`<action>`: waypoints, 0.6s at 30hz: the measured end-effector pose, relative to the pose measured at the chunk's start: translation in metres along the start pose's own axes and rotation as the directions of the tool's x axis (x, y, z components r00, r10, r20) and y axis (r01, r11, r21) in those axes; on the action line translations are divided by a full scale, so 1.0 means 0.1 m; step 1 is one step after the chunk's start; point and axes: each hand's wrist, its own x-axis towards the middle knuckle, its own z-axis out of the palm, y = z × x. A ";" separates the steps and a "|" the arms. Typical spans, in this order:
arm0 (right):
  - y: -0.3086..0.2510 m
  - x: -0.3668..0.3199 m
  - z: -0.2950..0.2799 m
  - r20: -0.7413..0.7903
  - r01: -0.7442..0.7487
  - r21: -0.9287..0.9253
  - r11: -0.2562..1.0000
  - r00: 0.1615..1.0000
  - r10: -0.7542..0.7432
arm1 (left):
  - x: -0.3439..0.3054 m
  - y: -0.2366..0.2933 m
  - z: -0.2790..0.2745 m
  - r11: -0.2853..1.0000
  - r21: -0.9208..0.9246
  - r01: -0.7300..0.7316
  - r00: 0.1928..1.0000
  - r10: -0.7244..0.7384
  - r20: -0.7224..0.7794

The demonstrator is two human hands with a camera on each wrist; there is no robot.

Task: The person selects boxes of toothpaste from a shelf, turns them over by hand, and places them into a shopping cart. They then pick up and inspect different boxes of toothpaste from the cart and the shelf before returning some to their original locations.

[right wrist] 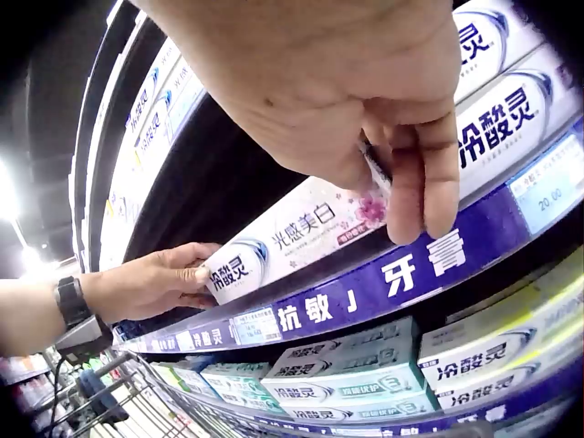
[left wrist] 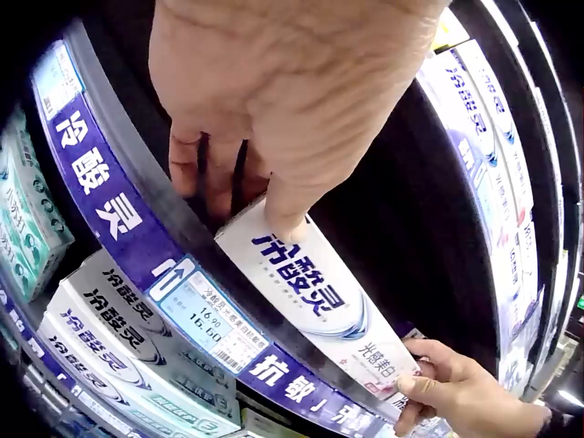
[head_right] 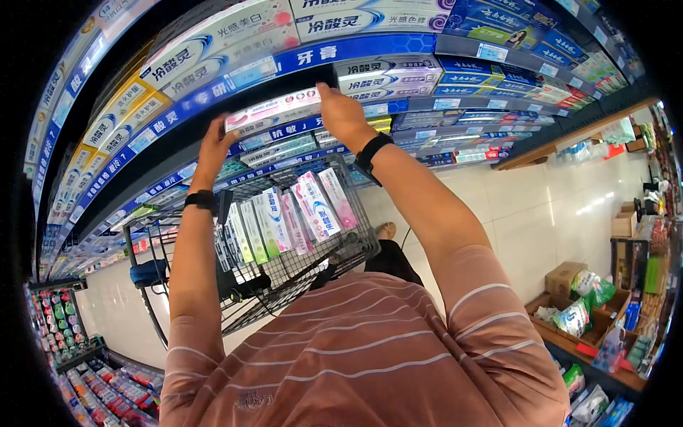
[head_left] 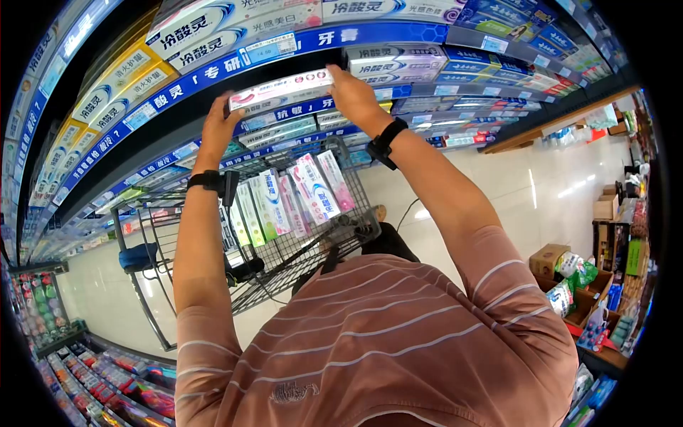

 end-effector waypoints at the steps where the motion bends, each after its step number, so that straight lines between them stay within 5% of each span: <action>1: -0.01 0.00 0.03 0.043 -0.040 -0.027 0.999 0.998 0.042 | 0.03 -0.02 0.03 0.999 0.054 0.005 1.000 -0.005 -0.005; 6: 0.04 -0.05 0.14 -0.027 -0.068 -0.009 0.998 0.997 0.068 | 0.13 0.02 0.08 0.990 0.140 0.034 0.999 -0.037 0.013; 10: -0.06 -0.04 0.05 0.059 -0.122 -0.034 0.992 0.991 0.124 | 0.15 0.01 0.06 0.978 0.202 0.054 0.998 -0.058 0.012; 18: -0.07 -0.29 0.26 -0.133 0.092 0.005 0.996 0.987 -0.091 | 0.13 0.03 0.08 0.961 0.275 0.006 0.999 -0.018 0.038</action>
